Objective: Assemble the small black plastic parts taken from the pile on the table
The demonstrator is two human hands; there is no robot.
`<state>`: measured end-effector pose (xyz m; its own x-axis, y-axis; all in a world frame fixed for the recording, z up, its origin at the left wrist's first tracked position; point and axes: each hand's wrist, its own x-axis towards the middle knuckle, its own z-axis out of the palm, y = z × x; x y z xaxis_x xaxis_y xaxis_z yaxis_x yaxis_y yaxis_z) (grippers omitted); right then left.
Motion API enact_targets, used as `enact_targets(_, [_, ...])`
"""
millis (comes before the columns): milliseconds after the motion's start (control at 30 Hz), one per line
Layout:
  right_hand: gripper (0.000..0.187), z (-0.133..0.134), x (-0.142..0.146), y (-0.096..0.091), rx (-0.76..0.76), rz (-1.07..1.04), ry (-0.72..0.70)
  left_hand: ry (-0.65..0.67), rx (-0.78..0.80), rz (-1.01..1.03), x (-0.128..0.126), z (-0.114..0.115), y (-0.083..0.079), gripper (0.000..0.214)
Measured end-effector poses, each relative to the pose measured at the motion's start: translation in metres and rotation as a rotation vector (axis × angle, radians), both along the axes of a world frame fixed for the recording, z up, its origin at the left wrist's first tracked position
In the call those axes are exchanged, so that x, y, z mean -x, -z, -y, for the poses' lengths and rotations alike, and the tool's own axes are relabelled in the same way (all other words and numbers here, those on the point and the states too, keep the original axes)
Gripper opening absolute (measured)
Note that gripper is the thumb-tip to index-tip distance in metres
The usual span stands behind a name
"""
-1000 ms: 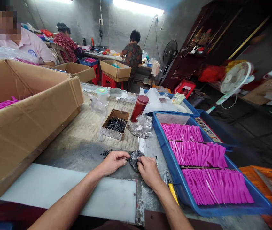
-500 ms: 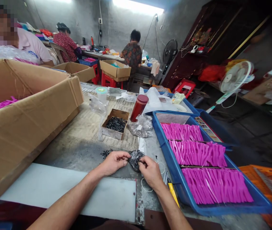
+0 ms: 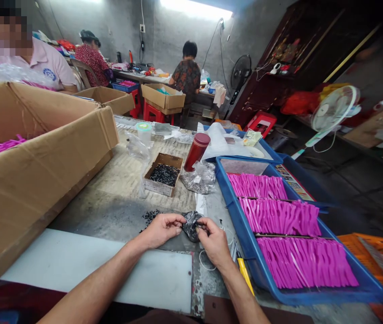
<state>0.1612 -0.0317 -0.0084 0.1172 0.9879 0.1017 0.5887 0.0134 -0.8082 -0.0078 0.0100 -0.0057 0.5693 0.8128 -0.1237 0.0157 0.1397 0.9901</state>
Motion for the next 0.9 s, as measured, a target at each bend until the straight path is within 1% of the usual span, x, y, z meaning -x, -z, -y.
enact_targets(100, [0.027,-0.001,-0.001,-0.001,-0.036,-0.052,-0.034,0.006,-0.004,0.013,0.000,0.000,0.000,0.022])
enact_targets(200, [0.022,0.001,-0.002,-0.005,-0.057,-0.074,-0.054,0.005,-0.015,0.010,0.000,0.000,0.000,0.023])
enact_targets(300, [0.016,0.004,0.000,-0.008,-0.018,-0.172,-0.029,0.009,-0.025,0.011,0.000,0.001,-0.001,0.023])
enact_targets(433, [0.009,0.008,0.008,-0.008,0.031,-0.414,0.014,0.007,-0.036,0.026,-0.001,0.003,-0.003,0.023])
enact_targets(600, [0.008,0.011,0.020,-0.008,0.076,-0.630,0.052,-0.012,-0.034,0.078,-0.004,0.005,-0.004,0.024])
enact_targets(733, [0.010,0.013,0.029,-0.010,0.095,-0.741,0.102,-0.026,-0.006,0.134,-0.005,0.006,-0.002,0.026])
enact_targets(900, [0.010,0.014,0.033,-0.007,0.080,-0.770,0.134,-0.032,0.011,0.174,-0.005,0.008,-0.001,0.027])
